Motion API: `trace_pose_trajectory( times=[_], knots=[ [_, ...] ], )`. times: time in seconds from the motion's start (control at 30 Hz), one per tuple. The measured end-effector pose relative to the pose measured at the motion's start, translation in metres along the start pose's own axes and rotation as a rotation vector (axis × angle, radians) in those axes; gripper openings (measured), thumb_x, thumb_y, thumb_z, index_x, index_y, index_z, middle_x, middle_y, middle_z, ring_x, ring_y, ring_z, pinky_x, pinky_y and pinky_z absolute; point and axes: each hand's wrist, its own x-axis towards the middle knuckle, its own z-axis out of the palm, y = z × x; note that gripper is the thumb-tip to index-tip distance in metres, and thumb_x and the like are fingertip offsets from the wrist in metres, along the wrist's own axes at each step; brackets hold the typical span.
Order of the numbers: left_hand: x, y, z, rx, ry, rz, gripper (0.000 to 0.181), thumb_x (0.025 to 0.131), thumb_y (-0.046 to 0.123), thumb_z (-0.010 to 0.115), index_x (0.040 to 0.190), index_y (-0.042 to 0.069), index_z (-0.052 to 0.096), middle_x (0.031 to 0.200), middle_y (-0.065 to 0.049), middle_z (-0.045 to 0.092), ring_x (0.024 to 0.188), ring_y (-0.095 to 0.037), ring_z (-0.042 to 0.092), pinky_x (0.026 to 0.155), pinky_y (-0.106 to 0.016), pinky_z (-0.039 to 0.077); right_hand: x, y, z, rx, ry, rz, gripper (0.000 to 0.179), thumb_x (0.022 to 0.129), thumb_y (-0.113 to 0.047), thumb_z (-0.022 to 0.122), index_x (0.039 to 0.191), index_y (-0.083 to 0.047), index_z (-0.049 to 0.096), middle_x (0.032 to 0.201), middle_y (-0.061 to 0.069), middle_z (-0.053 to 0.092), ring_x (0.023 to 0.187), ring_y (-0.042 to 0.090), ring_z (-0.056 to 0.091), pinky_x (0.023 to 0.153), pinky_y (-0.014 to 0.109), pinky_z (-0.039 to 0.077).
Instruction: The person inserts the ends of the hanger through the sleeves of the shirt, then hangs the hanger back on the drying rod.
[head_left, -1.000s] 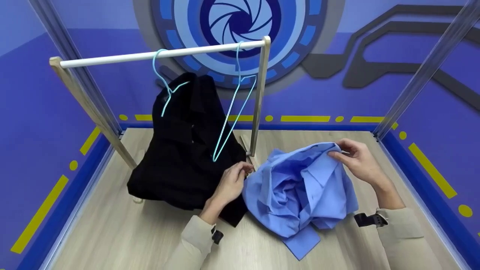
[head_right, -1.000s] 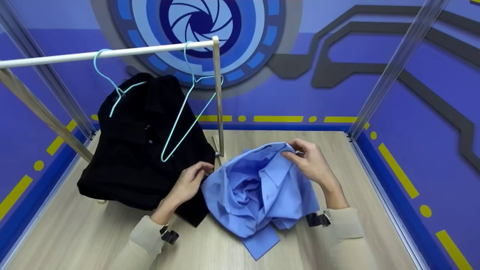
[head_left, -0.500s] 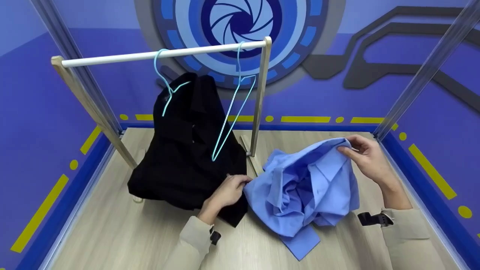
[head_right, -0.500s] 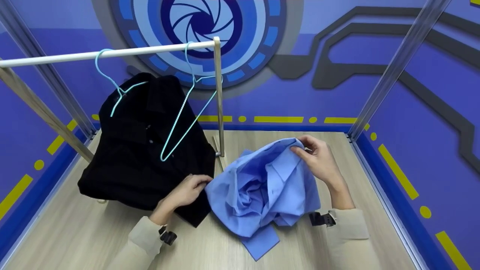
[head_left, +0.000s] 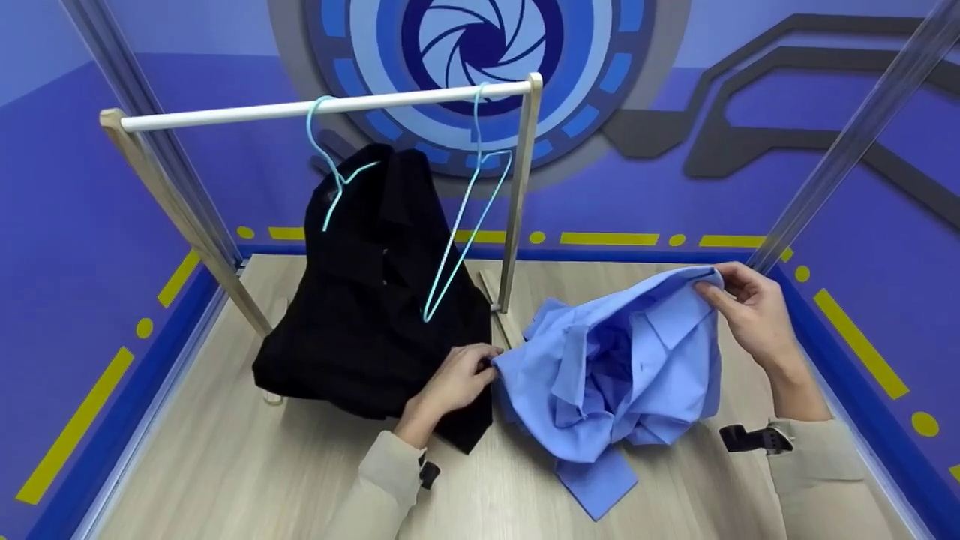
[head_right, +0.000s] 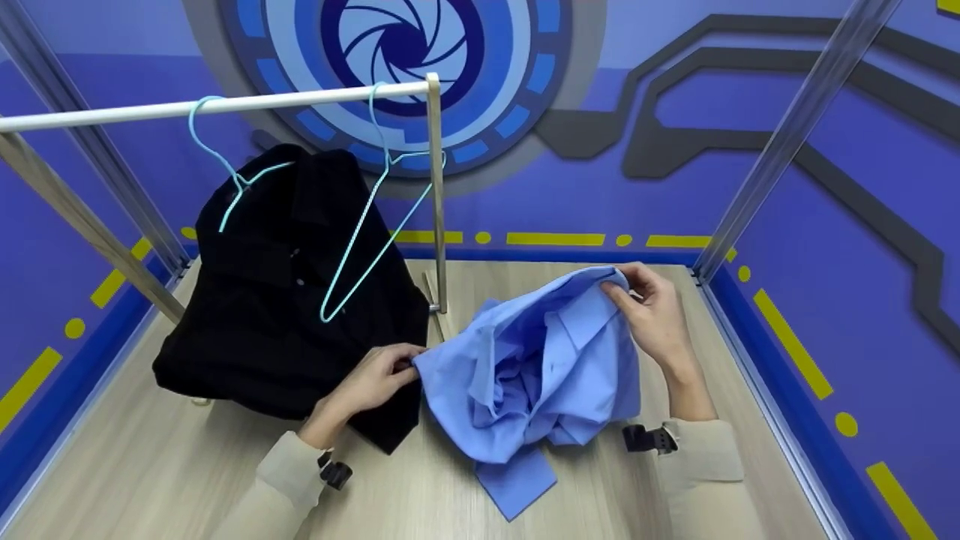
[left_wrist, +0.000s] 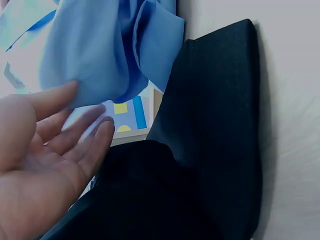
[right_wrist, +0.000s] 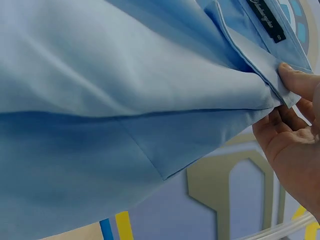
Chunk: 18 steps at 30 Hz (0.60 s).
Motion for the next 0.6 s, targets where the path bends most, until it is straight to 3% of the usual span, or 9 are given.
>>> trace_pose_trajectory(
  times=[0.1,0.17,0.37,0.6],
  knots=[
    [0.002,-0.001,-0.002,-0.053,0.077,0.041,0.005,0.098,0.004,0.064,0.101,0.006,0.068,0.100,-0.003,0.073,0.089,-0.017,0.065,0.080,-0.035,0.054,-0.001,0.000,0.000,-0.003,0.012,0.005,0.018,0.097,0.002,0.069,0.112,0.011,0.068,0.100,0.003,0.070,0.087,0.012,0.063,0.073,0.019,0.048],
    [0.002,-0.002,-0.003,-0.075,0.138,0.059,0.005,0.099,0.003,0.062,0.100,0.007,0.064,0.092,0.000,0.070,0.080,-0.015,0.062,0.074,-0.033,0.052,-0.001,-0.002,0.001,-0.007,0.012,0.005,0.019,0.097,0.002,0.068,0.113,0.012,0.067,0.100,0.002,0.069,0.087,0.011,0.062,0.073,0.019,0.048],
    [0.005,0.000,-0.011,-0.110,0.316,0.055,0.005,0.102,0.005,0.059,0.105,0.008,0.062,0.082,0.001,0.063,0.073,-0.015,0.058,0.068,-0.035,0.050,-0.002,-0.005,0.004,0.007,0.007,0.014,0.020,0.096,0.007,0.066,0.114,0.016,0.065,0.101,0.004,0.070,0.087,0.010,0.064,0.073,0.018,0.049],
    [0.008,0.005,-0.022,-0.177,0.436,0.055,0.005,0.105,0.011,0.060,0.102,0.008,0.063,0.082,0.002,0.058,0.070,-0.014,0.055,0.063,-0.030,0.046,-0.001,-0.002,0.009,0.049,0.002,0.016,0.021,0.095,0.008,0.068,0.115,0.013,0.067,0.104,0.005,0.069,0.090,0.012,0.065,0.075,0.019,0.050]
  ],
)
